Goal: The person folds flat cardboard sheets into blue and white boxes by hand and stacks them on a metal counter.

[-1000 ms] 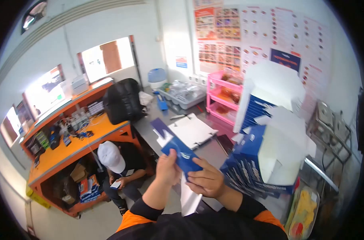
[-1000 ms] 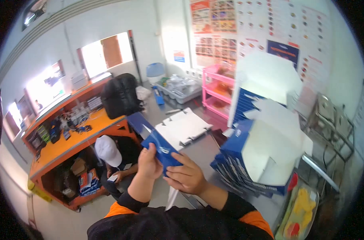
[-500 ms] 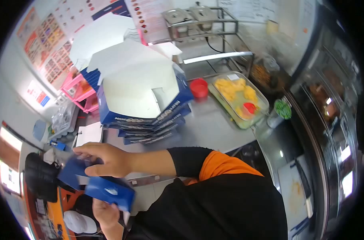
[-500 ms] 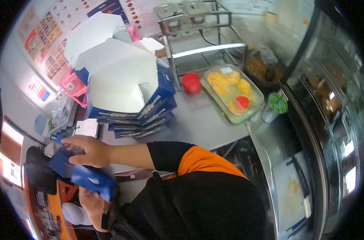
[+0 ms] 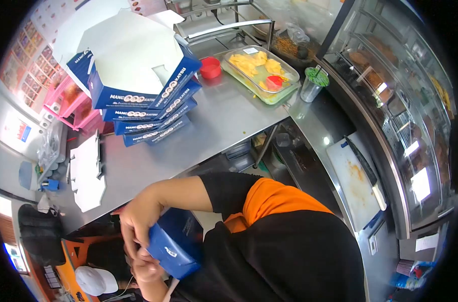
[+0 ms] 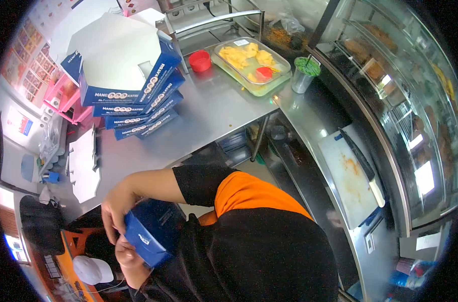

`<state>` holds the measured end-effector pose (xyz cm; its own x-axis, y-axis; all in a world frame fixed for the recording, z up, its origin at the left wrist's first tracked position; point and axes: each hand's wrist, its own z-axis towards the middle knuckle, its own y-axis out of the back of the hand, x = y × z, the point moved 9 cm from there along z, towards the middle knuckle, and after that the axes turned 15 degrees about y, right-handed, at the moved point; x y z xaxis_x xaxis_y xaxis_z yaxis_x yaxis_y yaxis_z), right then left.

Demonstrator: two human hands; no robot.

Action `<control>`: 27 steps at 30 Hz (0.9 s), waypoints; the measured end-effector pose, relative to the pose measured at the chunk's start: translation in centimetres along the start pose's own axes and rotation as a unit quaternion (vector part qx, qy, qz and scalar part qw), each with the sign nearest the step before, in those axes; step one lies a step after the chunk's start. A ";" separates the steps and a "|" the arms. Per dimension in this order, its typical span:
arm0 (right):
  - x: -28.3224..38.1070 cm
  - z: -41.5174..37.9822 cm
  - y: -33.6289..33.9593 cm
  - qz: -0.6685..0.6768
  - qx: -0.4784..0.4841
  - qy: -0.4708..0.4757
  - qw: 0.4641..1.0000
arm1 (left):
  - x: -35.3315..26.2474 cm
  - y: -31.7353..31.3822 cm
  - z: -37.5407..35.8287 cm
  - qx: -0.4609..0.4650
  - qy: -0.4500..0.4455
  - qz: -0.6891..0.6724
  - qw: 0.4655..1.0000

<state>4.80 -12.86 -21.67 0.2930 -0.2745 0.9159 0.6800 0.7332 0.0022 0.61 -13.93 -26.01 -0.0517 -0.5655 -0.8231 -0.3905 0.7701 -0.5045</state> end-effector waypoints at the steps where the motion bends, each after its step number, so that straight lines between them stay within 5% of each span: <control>1: 0.6 -0.3 0.9 0.007 -0.052 0.026 0.998 | -0.4 0.9 -0.4 -0.013 -0.019 0.003 1.000; 3: 2.2 -1.8 4.9 -0.040 -0.240 0.157 0.957 | -1.4 3.1 -1.4 -0.048 -0.059 0.013 0.997; 5: 0.6 -5.1 9.3 0.074 -0.462 0.181 0.865 | -1.9 5.5 -2.9 -0.084 -0.090 0.017 0.992; 8: -1.8 -7.3 8.6 0.274 -0.574 0.229 0.737 | -2.2 9.0 -5.8 -0.149 -0.131 0.022 0.980; 11: -9.6 -8.3 8.2 0.275 -0.665 0.177 0.671 | -1.8 11.9 -8.7 -0.207 -0.154 0.023 0.966; 18: -15.0 -10.0 5.7 0.248 -0.750 0.104 0.605 | 1.8 16.5 -13.4 -0.309 -0.172 0.063 0.933; 21: -16.4 -9.3 5.4 0.153 -0.707 0.018 0.690 | 0.6 16.1 -14.8 -0.434 -0.197 0.113 0.872; 24: -8.6 -10.0 2.4 -0.396 -0.704 0.105 0.581 | 0.4 18.7 -16.0 -0.518 -0.181 0.125 0.827; 26: -5.7 -8.0 -0.6 -0.467 -0.586 0.173 0.640 | 0.8 20.8 -17.4 -0.583 -0.122 0.214 0.774; 27: -5.0 -7.1 -2.1 -0.497 -0.521 0.206 0.663 | 3.8 21.0 -15.8 -0.404 -0.092 -0.116 0.903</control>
<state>6.66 -17.48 -29.07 -0.6341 -0.6041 0.4827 0.7075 -0.7051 0.0470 -22.30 -4.60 -35.57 0.2424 -0.5684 -0.7862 -0.9180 0.1278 -0.3754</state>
